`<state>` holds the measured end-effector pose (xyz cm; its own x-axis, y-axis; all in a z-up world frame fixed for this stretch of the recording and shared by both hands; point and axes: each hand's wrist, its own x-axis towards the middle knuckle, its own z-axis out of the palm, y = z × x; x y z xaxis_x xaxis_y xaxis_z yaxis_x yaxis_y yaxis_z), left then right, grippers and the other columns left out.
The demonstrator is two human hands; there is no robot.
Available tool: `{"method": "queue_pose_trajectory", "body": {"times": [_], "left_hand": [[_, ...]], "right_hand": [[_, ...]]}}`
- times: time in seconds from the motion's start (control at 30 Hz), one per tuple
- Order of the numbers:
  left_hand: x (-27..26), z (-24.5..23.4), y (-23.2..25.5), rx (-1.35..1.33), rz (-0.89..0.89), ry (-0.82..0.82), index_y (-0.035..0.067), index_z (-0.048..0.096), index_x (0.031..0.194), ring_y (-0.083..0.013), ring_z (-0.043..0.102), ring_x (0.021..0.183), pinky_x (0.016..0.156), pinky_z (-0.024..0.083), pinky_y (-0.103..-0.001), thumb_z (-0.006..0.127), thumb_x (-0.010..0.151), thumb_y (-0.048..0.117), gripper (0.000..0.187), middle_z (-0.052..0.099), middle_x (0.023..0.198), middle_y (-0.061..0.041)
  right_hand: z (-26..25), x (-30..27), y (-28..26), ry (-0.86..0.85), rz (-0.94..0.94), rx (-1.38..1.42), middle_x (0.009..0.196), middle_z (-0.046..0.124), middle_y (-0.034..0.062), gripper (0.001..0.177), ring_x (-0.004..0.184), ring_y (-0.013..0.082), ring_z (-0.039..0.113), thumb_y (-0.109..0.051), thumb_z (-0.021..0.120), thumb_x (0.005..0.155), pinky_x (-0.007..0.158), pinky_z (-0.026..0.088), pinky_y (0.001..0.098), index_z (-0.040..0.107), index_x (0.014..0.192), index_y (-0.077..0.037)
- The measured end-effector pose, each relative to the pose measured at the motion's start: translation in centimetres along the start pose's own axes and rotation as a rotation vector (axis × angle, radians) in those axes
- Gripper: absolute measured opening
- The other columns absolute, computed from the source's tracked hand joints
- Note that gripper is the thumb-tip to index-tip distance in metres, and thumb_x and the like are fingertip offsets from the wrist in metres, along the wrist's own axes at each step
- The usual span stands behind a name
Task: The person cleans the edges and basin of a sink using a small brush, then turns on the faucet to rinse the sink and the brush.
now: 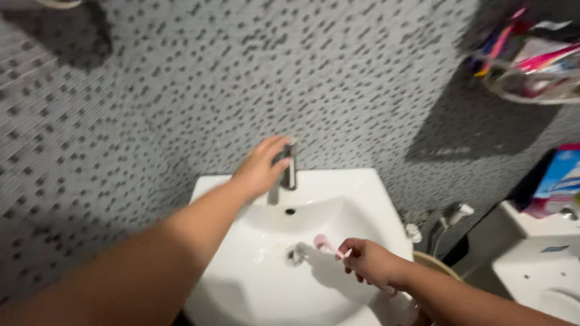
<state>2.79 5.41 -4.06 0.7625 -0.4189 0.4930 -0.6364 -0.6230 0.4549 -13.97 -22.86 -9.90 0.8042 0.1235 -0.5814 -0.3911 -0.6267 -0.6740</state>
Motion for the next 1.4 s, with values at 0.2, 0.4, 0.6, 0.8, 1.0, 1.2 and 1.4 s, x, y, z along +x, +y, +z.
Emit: {"method": "queue_pose_trajectory", "body": {"times": [0.2,0.4,0.6,0.8,1.0,1.2,1.4], "left_hand": [[6.3,-1.6,-1.8,0.219,0.220,-0.427,0.026,0.061,0.141,-0.0306,0.048,0.139,0.112,0.041,-0.044,0.056,0.099,0.041,0.045,0.041,0.160,-0.002],[7.7,-3.1,-1.9,0.259,0.418,-0.497,0.019,0.058,0.142,-0.0289,0.055,0.129,0.103,0.048,-0.045,0.054,0.100,0.045,0.050,0.051,0.147,-0.004],[8.5,-3.1,-1.5,0.325,0.467,-0.463,0.011,0.058,0.136,-0.0317,0.056,0.122,0.098,0.046,-0.048,0.058,0.095,0.055,0.061,0.054,0.134,-0.009],[8.3,-1.1,-1.7,0.344,0.447,-0.326,0.009,0.065,0.117,-0.0332,0.058,0.116,0.097,0.048,-0.048,0.062,0.091,0.060,0.057,0.058,0.119,-0.011],[8.3,0.8,-1.2,0.341,0.330,-0.216,0.005,0.066,0.109,-0.0322,0.059,0.113,0.096,0.049,-0.048,0.063,0.088,0.064,0.063,0.058,0.116,-0.012],[8.7,0.9,-0.6,0.341,0.252,-0.215,0.005,0.067,0.110,-0.0311,0.059,0.115,0.095,0.050,-0.049,0.065,0.083,0.067,0.068,0.058,0.117,-0.011],[7.7,0.7,-0.1,0.244,0.052,-0.193,0.009,0.070,0.109,-0.0283,0.059,0.118,0.096,0.049,-0.046,0.067,0.080,0.067,0.065,0.061,0.118,-0.009]], "right_hand": [[5.4,4.2,1.6,0.055,-0.196,-0.486,0.116,0.076,0.0101,0.034,0.106,0.0245,0.071,-0.018,0.058,0.094,0.097,0.054,0.0338,0.073,0.125,-0.014],[7.1,5.6,0.6,0.016,0.019,-0.436,0.123,0.072,0.0118,0.035,0.111,0.0261,0.070,-0.021,0.060,0.096,0.101,0.053,0.0346,0.067,0.129,-0.013],[7.8,9.8,0.7,0.155,-0.007,0.062,0.116,0.075,0.0067,0.035,0.103,0.0191,0.072,-0.021,0.060,0.095,0.092,0.057,0.0347,0.071,0.126,-0.008],[5.3,16.6,-5.7,0.047,0.104,1.253,0.089,0.067,0.0021,0.028,0.081,0.0155,0.064,-0.022,0.044,0.106,0.076,0.054,0.0308,0.067,0.101,-0.008],[4.8,19.5,-8.1,-0.154,0.075,1.828,0.074,0.055,0.0053,0.028,0.064,0.0160,0.053,-0.012,0.034,0.102,0.063,0.051,0.0282,0.051,0.080,-0.006],[5.3,17.7,-9.7,-0.170,0.064,1.954,0.074,0.048,0.0052,0.025,0.063,0.0151,0.044,-0.010,0.030,0.100,0.058,0.042,0.0284,0.045,0.080,-0.006],[5.2,18.3,-9.1,-0.266,0.059,2.037,0.073,0.043,0.0046,0.021,0.061,0.0161,0.041,-0.012,0.030,0.099,0.055,0.038,0.0292,0.041,0.081,-0.008]]}}
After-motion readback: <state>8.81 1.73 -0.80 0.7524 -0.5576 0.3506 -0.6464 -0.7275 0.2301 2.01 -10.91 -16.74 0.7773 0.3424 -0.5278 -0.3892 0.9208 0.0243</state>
